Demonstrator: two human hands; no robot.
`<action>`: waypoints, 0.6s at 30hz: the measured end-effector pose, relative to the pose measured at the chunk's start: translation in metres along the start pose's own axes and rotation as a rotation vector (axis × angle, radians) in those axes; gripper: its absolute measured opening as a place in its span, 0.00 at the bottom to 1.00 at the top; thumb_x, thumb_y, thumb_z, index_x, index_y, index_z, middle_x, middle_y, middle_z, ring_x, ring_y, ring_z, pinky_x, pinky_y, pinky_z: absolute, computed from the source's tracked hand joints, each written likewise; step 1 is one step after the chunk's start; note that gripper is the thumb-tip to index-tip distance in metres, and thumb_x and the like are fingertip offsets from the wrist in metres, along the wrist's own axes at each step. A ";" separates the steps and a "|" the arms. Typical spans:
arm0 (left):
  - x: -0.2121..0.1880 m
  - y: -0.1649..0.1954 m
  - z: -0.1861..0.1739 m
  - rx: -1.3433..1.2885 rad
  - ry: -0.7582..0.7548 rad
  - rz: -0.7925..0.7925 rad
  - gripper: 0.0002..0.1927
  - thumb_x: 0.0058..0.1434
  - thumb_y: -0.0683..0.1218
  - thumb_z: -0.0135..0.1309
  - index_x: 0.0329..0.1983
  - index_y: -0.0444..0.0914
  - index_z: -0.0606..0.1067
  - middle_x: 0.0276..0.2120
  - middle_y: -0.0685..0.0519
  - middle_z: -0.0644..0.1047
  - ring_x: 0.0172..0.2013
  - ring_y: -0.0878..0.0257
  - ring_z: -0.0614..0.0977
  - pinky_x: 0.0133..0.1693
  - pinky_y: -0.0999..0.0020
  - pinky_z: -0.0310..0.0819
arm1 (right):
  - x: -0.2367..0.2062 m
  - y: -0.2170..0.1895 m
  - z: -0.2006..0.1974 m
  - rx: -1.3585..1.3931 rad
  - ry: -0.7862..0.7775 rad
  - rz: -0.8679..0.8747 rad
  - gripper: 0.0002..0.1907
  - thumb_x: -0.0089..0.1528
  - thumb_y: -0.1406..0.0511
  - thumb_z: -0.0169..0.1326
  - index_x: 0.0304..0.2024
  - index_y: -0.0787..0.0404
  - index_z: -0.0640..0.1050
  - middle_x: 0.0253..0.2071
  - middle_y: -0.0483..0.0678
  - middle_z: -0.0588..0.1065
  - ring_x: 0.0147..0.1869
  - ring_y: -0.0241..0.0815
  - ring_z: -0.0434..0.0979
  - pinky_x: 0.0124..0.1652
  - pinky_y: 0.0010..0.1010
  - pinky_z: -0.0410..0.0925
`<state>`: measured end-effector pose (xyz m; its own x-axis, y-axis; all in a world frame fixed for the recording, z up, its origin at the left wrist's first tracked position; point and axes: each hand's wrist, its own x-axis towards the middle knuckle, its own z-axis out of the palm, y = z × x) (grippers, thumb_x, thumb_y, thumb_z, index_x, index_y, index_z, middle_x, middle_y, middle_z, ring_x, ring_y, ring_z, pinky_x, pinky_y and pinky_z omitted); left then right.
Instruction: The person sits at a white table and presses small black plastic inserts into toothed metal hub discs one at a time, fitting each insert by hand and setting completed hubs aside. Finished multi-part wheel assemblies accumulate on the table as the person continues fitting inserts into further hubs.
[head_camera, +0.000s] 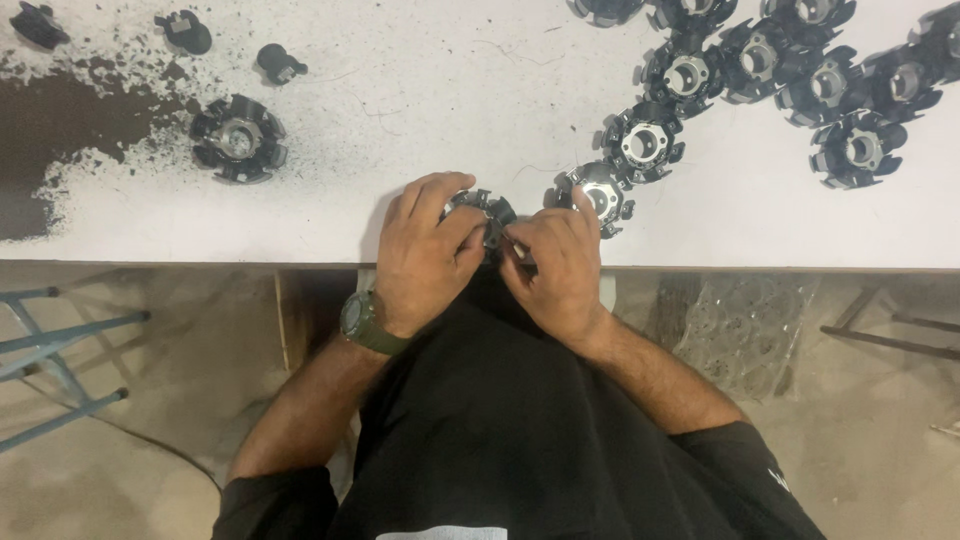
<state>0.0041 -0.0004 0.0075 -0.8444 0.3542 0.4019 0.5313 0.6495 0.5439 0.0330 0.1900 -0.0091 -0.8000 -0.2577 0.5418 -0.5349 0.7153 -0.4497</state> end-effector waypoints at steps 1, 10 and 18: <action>0.000 -0.001 0.000 -0.002 -0.001 0.000 0.09 0.56 0.40 0.64 0.40 0.38 0.79 0.57 0.48 0.74 0.59 0.49 0.74 0.56 0.51 0.70 | 0.000 0.000 0.000 0.003 0.000 0.006 0.17 0.55 0.73 0.67 0.44 0.61 0.76 0.41 0.48 0.75 0.51 0.49 0.75 0.71 0.53 0.57; 0.002 -0.005 0.007 -0.073 -0.116 0.002 0.08 0.57 0.41 0.63 0.39 0.35 0.79 0.56 0.47 0.74 0.59 0.49 0.76 0.56 0.53 0.73 | 0.009 0.002 -0.007 0.104 -0.045 0.079 0.12 0.57 0.73 0.65 0.41 0.60 0.77 0.39 0.46 0.77 0.46 0.47 0.77 0.71 0.57 0.59; -0.004 0.002 0.024 -0.156 0.046 -0.141 0.07 0.57 0.38 0.61 0.36 0.35 0.75 0.56 0.47 0.74 0.53 0.48 0.77 0.52 0.55 0.75 | 0.011 0.003 -0.009 0.113 -0.079 0.125 0.10 0.57 0.72 0.65 0.40 0.60 0.78 0.36 0.44 0.77 0.39 0.43 0.77 0.71 0.57 0.57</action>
<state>0.0064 0.0153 -0.0104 -0.9091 0.2335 0.3451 0.4152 0.5772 0.7032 0.0254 0.1948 0.0014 -0.8786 -0.2252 0.4211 -0.4537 0.6685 -0.5892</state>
